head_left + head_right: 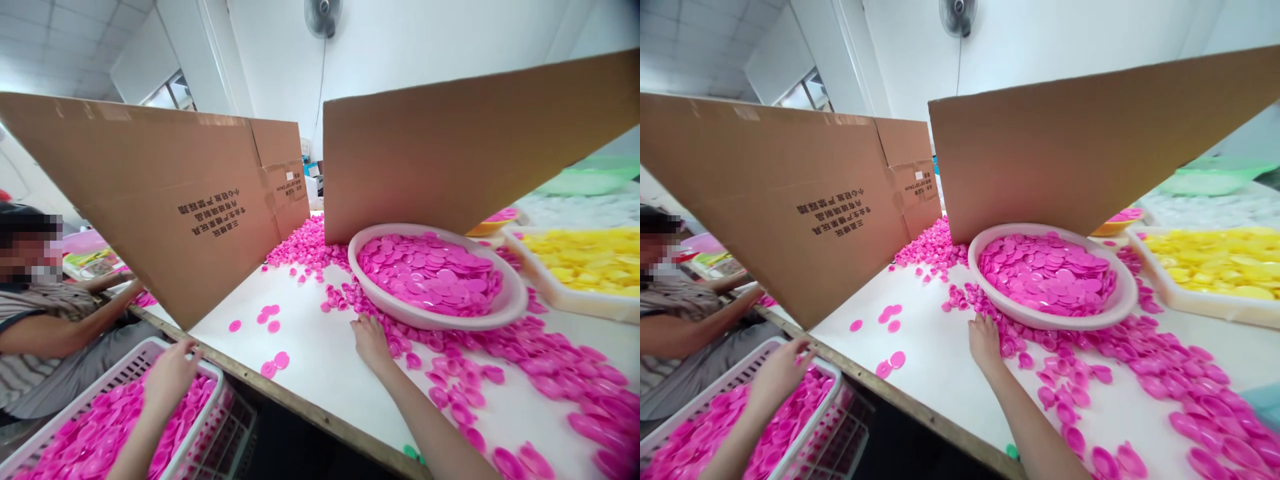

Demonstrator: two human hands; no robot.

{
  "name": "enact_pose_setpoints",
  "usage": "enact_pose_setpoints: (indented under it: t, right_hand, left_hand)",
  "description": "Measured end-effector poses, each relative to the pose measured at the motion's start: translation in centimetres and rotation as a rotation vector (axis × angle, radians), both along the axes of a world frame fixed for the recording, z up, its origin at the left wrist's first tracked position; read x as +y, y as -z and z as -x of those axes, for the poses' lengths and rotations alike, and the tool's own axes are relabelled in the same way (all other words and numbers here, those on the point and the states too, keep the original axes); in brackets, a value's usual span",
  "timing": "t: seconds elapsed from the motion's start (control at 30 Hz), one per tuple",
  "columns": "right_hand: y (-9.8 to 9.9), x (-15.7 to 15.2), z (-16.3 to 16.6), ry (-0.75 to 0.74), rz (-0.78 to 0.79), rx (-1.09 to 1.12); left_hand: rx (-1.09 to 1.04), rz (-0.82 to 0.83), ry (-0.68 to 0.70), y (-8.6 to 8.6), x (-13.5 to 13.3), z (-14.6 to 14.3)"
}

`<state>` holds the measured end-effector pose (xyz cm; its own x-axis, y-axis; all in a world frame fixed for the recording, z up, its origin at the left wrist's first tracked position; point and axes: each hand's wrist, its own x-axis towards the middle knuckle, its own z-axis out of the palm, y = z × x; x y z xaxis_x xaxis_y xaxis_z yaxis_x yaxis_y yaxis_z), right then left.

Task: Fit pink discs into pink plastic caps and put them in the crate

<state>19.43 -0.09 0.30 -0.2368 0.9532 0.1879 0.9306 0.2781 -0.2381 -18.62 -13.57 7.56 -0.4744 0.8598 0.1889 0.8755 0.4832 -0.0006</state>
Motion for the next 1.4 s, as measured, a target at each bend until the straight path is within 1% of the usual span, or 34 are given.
enact_pose_setpoints:
  t: [0.03, 0.07, 0.13, 0.2, 0.23, 0.33, 0.4, 0.47, 0.6, 0.7, 0.77, 0.83, 0.9, 0.97, 1.0, 1.07, 1.17, 1.23, 1.3, 1.4]
  right_hand:
    - [0.1, 0.0, 0.2, -0.012, -0.006, 0.05]
    - [0.1, -0.1, 0.4, -0.038, -0.002, 0.125]
    - [0.3, -0.6, 1.1, -0.125, 0.034, 0.32]
    - [0.4, -1.3, 2.1, -0.229, 0.083, 0.492]
    - [0.5, -1.7, 2.7, -0.276, 0.104, 0.54]
    - [1.0, -2.5, 3.9, -0.361, 0.152, 0.543]
    - [1.2, -2.6, 4.1, -0.354, 0.175, 0.528]
    - [1.3, -2.3, 3.8, -0.315, 0.178, 0.562]
    - [1.1, -1.2, 2.9, -0.239, 0.174, 0.679]
    - [0.6, -0.7, 2.5, -0.209, 0.179, 0.759]
    - [0.1, -0.8, 2.5, -0.19, 0.2, 0.817]
    - [-0.4, -1.0, 2.7, -0.173, 0.282, 0.887]
    - [-0.7, -1.3, 3.1, -0.167, 0.417, 0.968]
    - [-0.6, -1.5, 3.5, -0.166, 0.52, 1.055]
    - [-0.5, -1.5, 3.7, -0.154, 0.546, 1.095]
    - [0.1, -1.3, 4.0, -0.104, 0.566, 1.147]
    - [1.2, -0.8, 4.2, -0.016, 0.597, 1.133]
    - [1.8, -0.4, 4.3, 0.012, 0.619, 1.105]
    - [2.3, -0.1, 4.4, 0.021, 0.643, 1.088]
    - [2.8, 0.0, 4.4, -0.01, 0.688, 1.074]
  left_hand:
    - [-0.092, -0.023, 0.124, 1.3, 1.5, -1.6]
    - [-0.16, -0.047, 0.22, 2.6, 3.2, -3.4]
    - [-0.228, -0.075, 0.331, 4.8, 6.4, -6.9]
    - [-0.236, -0.072, 0.369, 6.3, 8.8, -9.8]
    - [-0.225, -0.065, 0.372, 6.8, 9.7, -10.9]
    - [-0.203, -0.033, 0.38, 7.7, 10.9, -12.7]
    - [-0.219, -0.021, 0.392, 8.0, 10.9, -13.1]
    - [-0.252, -0.028, 0.383, 8.1, 10.7, -13.2]
    - [-0.296, -0.032, 0.312, 8.2, 10.6, -13.1]
    - [-0.256, -0.03, 0.293, 7.8, 10.4, -13.6]
    - [-0.293, -0.082, 0.353, 7.2, 10.0, -14.5]
    - [-0.458, -0.168, 0.476, 6.3, 9.4, -15.9]
    - [-0.688, -0.248, 0.587, 5.6, 8.7, -17.7]
    - [-0.875, -0.28, 0.628, 5.2, 8.3, -19.3]
    - [-0.932, -0.28, 0.624, 5.3, 8.3, -19.9]
    - [-0.98, -0.262, 0.595, 5.7, 8.6, -20.7]
    - [-0.972, -0.217, 0.555, 6.9, 9.4, -20.8]
    - [-0.957, -0.177, 0.547, 7.6, 9.9, -20.6]
    - [-0.924, -0.133, 0.541, 8.1, 10.2, -20.4]
    - [-0.862, -0.093, 0.539, 8.4, 10.1, -20.1]
